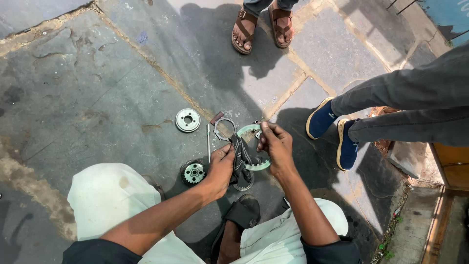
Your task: The recorder is assembling a motorcycle clutch mechanism, fitting plates and springs into the housing.
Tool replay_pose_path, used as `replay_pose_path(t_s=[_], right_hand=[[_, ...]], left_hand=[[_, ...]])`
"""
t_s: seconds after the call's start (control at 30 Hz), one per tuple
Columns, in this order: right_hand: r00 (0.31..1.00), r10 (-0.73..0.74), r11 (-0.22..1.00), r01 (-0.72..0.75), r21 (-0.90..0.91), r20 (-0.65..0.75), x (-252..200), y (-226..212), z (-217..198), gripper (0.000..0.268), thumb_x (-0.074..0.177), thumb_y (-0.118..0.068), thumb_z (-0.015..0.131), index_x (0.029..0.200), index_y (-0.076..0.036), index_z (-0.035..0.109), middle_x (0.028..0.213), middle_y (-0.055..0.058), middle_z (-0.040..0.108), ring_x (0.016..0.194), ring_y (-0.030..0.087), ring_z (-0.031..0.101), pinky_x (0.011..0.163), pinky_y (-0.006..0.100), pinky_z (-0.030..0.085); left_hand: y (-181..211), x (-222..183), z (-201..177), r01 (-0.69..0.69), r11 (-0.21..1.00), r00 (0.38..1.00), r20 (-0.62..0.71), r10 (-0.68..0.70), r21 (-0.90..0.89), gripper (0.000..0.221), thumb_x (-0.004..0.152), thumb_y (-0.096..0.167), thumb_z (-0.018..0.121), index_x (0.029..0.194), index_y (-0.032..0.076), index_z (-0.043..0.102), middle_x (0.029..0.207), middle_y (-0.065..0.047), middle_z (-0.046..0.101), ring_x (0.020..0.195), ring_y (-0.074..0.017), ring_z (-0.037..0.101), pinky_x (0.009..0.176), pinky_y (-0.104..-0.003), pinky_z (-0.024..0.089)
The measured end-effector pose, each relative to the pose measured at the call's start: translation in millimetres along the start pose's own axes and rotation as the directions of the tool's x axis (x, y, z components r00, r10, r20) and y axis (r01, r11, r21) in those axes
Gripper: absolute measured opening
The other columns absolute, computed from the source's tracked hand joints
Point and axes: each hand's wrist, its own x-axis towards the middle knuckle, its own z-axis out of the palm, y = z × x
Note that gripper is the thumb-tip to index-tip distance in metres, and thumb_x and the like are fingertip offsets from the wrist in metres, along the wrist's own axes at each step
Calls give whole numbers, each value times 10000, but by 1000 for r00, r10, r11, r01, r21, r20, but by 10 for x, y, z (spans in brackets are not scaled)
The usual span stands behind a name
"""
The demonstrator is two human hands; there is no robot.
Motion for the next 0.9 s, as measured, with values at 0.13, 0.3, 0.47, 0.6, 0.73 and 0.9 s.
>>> replay_pose_path(t_s=[0.13,0.3,0.47,0.6,0.73,0.9], right_hand=[[962,148,972,-99,-213,230,90,-105,-140,278,975,-226,673,1093,16,740,591,-28,514,483,62,455,450,234,403],[996,-42,999,41,14,84,8,109,-57,226,1003,-191,681,1011,32,719,607,-33,502,483,51,414,444,233,375],[976,-138,964,171,202,-167,23,325,65,229,1029,-230,654,973,-8,669,627,-31,492,504,68,436,468,248,416],[1000,26,995,-26,93,0,52,-26,110,230,1000,-271,649,983,-42,648,659,-13,537,538,99,518,497,276,478],[961,159,981,-128,-148,225,42,-240,52,238,951,-267,680,1034,-46,702,656,-18,545,531,93,509,483,261,440],[984,43,999,-39,-23,176,-26,-56,110,226,945,-222,745,1006,-6,712,590,-56,442,471,59,383,436,237,352]], left_hand=[[32,7,-57,-82,983,990,129,61,164,291,1116,179,494,1031,9,714,826,30,660,687,-10,540,600,-204,480],[74,-42,118,-48,996,997,64,53,-73,259,1093,220,463,1019,63,655,750,26,636,579,-60,529,506,-228,458],[-88,-73,156,-45,996,999,-4,45,-74,265,1104,212,446,1052,55,652,791,50,636,650,-32,530,555,-207,464],[287,-34,218,25,1000,999,-22,-24,17,305,1080,238,428,971,50,642,701,8,629,555,-98,534,512,-263,470],[352,107,75,-153,954,979,169,111,258,299,1069,169,459,987,15,702,782,51,652,662,-15,512,589,-214,452],[285,53,55,-239,944,969,119,216,228,332,1119,215,462,949,27,676,715,62,539,632,-13,408,536,-221,387]])
